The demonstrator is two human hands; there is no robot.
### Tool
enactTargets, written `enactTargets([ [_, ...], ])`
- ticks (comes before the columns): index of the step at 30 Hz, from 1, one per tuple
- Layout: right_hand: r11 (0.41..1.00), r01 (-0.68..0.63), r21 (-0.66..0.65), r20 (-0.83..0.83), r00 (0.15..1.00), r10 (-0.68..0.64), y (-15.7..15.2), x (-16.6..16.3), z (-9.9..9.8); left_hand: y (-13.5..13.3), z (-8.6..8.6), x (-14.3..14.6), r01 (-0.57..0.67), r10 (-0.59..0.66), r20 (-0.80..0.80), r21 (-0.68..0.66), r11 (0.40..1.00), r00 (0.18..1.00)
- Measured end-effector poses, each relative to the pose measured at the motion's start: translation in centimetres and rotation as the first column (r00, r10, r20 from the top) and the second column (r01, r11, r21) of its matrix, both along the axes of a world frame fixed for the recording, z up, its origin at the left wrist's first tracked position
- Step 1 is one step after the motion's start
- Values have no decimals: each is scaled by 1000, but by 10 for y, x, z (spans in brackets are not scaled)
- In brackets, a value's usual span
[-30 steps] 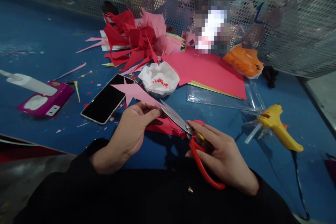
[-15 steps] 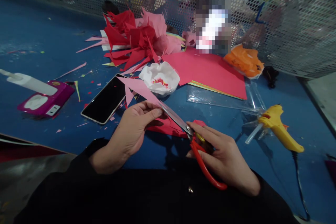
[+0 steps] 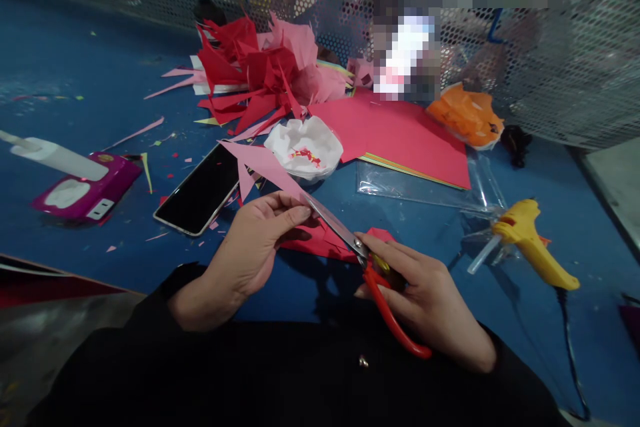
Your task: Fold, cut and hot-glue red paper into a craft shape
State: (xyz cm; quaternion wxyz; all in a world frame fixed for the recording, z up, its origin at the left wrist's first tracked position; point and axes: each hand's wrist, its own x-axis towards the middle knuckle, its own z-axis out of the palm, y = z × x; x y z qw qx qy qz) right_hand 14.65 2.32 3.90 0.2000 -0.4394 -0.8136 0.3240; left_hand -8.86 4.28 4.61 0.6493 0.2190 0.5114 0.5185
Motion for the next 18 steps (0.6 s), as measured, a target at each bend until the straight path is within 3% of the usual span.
enactTargets([
  [7, 999, 22, -35, -23, 999, -23, 0, 0, 1, 1, 0, -1, 27, -26, -38, 12, 1000, 999],
  [18, 973, 36, -229, -138, 988, -69, 3, -2, 7, 0, 2, -3, 7, 3, -99, 105, 994, 995],
])
